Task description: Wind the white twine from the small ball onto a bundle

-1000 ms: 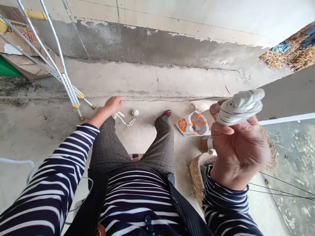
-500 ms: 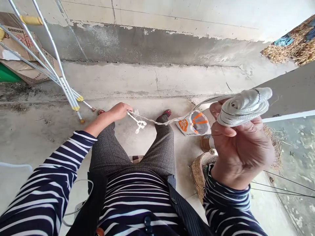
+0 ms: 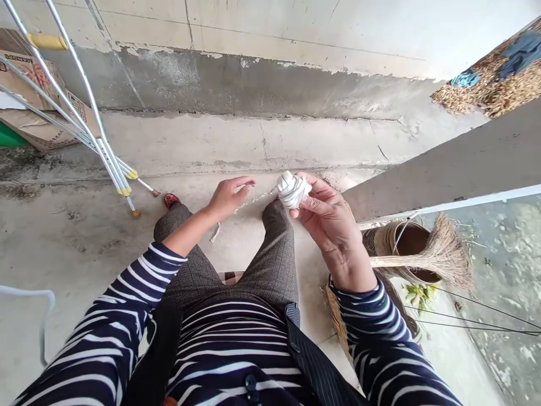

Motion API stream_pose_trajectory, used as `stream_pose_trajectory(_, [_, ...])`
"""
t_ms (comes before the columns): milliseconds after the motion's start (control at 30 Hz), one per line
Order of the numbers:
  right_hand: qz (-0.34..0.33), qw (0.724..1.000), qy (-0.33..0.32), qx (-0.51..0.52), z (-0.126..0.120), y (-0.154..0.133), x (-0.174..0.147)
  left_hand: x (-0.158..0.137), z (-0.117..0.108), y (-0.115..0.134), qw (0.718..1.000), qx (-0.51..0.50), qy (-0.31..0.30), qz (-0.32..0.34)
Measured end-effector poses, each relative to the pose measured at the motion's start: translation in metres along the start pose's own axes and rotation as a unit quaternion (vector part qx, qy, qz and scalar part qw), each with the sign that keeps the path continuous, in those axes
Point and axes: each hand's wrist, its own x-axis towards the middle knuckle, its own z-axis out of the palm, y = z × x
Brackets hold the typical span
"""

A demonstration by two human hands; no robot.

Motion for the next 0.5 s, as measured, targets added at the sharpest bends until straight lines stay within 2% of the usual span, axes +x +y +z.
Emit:
stream_pose_trajectory(100, [0.028, 1.000, -0.001, 0.012, 0.001, 0.011, 0.005, -0.012, 0.015, 0.025, 0.994, -0.098, 0.033, 0.036])
stream_pose_trajectory(233, [0.051, 0.998, -0.029, -0.002, 0.007, 0.016, 0.005, -0.020, 0.039, 0.027, 0.991, -0.135, 0.022, 0.000])
stream_pose_trajectory(367, [0.034, 0.999, -0.014, 0.000, -0.004, 0.017, 0.011, -0.030, 0.046, 0.021, 0.976, -0.210, -0.064, 0.001])
stream_pose_trajectory(500, [0.028, 0.999, 0.028, 0.018, -0.029, 0.015, 0.016, -0.046, 0.025, 0.008, 0.960, -0.208, -0.187, -0.020])
